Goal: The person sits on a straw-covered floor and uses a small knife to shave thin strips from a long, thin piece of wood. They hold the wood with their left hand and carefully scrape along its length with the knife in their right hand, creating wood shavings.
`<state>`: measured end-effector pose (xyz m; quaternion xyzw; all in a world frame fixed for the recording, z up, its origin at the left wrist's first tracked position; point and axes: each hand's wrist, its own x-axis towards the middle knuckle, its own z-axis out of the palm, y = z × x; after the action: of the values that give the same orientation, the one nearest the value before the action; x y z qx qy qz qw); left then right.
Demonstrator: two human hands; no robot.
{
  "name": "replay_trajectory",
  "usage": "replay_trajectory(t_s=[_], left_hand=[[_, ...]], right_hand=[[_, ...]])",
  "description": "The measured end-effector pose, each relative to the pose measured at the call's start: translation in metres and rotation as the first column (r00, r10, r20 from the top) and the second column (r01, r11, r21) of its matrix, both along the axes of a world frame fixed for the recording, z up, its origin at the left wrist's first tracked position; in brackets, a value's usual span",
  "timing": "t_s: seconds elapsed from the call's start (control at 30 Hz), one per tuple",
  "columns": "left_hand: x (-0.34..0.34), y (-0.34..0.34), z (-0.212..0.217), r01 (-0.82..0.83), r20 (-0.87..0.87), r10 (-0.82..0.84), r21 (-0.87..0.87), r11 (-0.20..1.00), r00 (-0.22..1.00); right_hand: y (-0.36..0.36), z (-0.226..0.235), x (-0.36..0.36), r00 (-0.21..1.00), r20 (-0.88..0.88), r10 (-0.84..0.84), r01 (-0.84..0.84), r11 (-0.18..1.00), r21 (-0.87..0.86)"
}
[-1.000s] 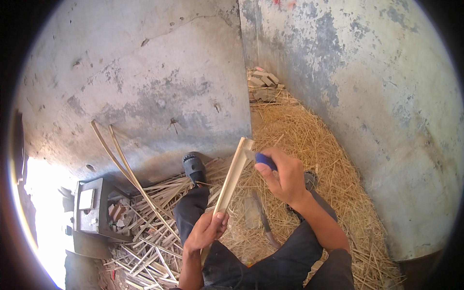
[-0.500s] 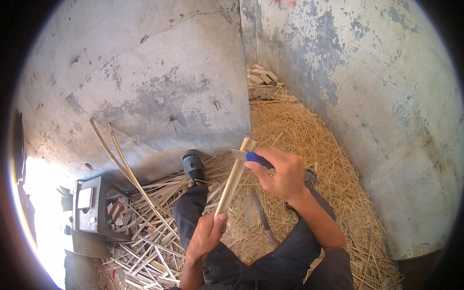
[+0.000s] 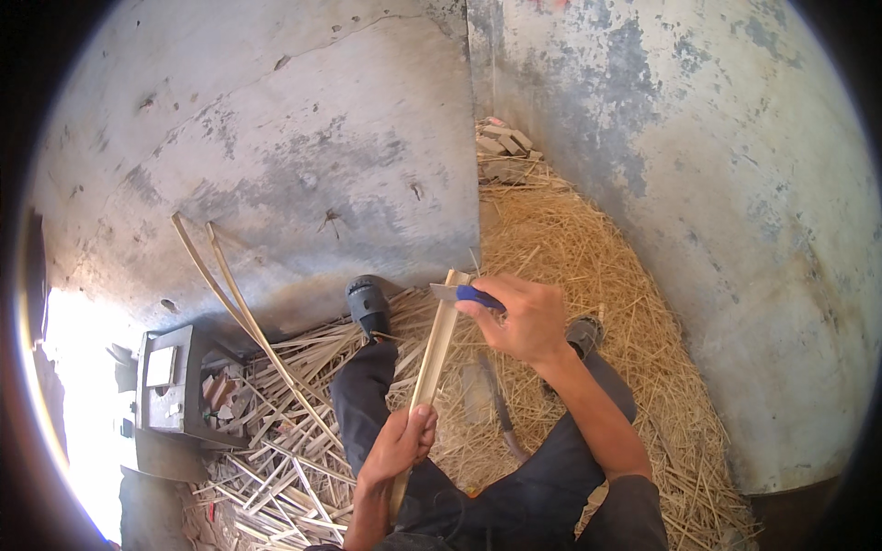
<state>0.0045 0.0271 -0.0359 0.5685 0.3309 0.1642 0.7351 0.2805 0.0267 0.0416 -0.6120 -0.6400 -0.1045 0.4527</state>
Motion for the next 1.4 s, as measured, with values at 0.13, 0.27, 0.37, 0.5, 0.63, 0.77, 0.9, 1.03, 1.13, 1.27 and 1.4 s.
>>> replay_trajectory(t_s=[0.13,0.27,0.37,0.5,0.63,0.77,0.9,1.03,1.13,1.27,1.4], left_hand=[[0.001,-0.008,-0.002,-0.072,-0.054,0.099,0.369,0.927,0.994],[-0.040,-0.032,-0.005,-0.024,-0.112,0.061,0.305,0.952,0.992],[-0.065,-0.027,-0.016,-0.066,-0.134,0.091,0.179,0.982,0.987],[-0.081,-0.014,-0.012,-0.101,-0.106,0.108,0.070,0.992,0.989],[-0.077,0.002,-0.010,-0.019,-0.007,0.019,0.057,0.998,1.000],[-0.062,0.014,-0.008,0.082,0.038,-0.084,0.048,0.995,0.996],[-0.044,0.024,-0.008,0.072,0.168,-0.058,-0.082,0.994,0.984],[-0.036,0.036,-0.010,0.029,0.203,0.009,-0.181,0.983,0.979],[-0.021,0.042,-0.009,0.027,0.193,0.015,-0.213,0.977,0.981],[-0.008,0.048,-0.019,0.090,0.210,-0.034,-0.262,0.961,0.977],[0.007,0.053,-0.028,0.197,0.309,-0.076,-0.383,0.903,0.948]], right_hand=[[0.011,-0.015,0.007,0.997,0.061,-0.049,0.041,0.993,0.113],[0.010,0.008,0.130,0.749,-0.242,-0.617,0.568,0.785,-0.246],[-0.005,0.011,0.161,0.845,-0.311,-0.435,0.443,0.895,-0.046],[-0.006,-0.003,0.104,0.947,-0.066,-0.313,0.228,0.804,-0.549],[0.022,-0.129,0.086,0.977,0.195,0.091,0.118,0.532,-0.839],[0.029,-0.296,0.081,0.939,0.288,0.190,0.258,0.167,-0.952],[-0.009,-0.431,0.048,0.907,-0.343,-0.244,-0.335,0.076,-0.939],[-0.047,-0.468,-0.033,0.861,-0.406,-0.306,-0.262,0.418,-0.870],[-0.079,-0.457,-0.051,0.775,-0.179,-0.606,0.187,0.491,-0.851],[-0.125,-0.456,-0.045,0.717,0.000,-0.697,0.287,0.295,-0.911],[-0.151,-0.520,-0.024,0.762,-0.084,-0.642,-0.077,0.038,-0.996]])
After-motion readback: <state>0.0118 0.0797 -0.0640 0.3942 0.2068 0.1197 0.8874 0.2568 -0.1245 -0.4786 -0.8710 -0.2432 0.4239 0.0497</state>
